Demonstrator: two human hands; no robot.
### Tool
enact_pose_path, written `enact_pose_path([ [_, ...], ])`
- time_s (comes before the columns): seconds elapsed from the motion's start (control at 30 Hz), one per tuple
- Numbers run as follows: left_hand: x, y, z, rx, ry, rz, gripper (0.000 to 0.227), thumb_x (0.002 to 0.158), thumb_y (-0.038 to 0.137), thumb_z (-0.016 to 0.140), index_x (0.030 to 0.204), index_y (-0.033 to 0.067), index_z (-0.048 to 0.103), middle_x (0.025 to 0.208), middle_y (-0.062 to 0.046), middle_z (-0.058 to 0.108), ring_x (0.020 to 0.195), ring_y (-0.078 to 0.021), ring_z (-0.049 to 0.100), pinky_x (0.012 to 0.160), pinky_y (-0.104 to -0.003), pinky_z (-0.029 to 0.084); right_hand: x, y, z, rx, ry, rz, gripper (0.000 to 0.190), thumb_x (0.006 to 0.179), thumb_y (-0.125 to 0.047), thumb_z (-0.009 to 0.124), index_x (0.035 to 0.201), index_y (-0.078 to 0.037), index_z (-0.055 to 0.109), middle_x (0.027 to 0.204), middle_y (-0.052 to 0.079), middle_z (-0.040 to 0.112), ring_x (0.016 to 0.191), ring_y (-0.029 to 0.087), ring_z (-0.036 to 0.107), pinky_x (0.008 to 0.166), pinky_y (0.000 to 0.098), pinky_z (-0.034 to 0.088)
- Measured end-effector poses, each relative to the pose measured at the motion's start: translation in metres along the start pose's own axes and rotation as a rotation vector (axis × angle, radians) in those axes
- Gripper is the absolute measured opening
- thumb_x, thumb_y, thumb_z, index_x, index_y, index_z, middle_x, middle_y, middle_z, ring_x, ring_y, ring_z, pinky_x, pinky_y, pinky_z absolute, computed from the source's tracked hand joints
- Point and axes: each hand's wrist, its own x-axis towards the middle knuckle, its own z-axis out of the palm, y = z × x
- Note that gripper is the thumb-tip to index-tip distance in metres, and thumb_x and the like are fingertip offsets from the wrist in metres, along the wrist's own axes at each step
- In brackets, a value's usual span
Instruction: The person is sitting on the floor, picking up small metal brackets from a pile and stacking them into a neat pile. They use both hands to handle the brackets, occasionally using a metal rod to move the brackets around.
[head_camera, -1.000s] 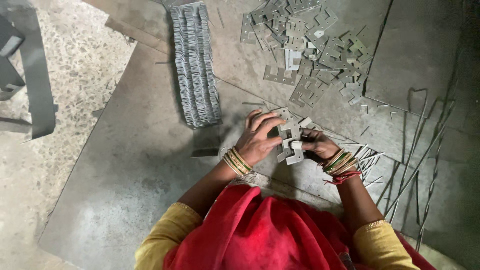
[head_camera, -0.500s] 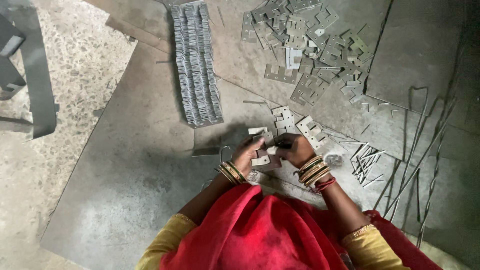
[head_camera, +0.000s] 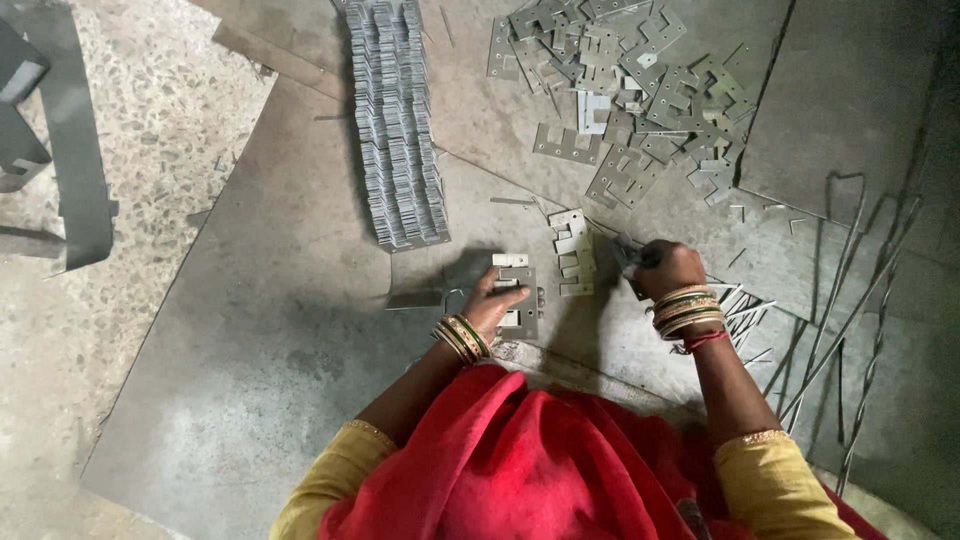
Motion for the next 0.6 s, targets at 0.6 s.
enact_pose_path([
  [0.6,-0.016,0.046,0.010,-0.219,-0.109,-0.179,0.038,0.098,0.006,0.064,0.134,0.0060,0.051,0.106,-0.021,0.073,0.090,-0.0314,0.074,0.079,-0.048,0.063,0.044,-0.049,0.071,-0.164,0.081,0.011,0.073,0.078,-0.028,0.081,0.138,-0.004,0.046,0.104,0.028,0.072,0.098,0.047,0.069,0.084,0.0527,0.057],
])
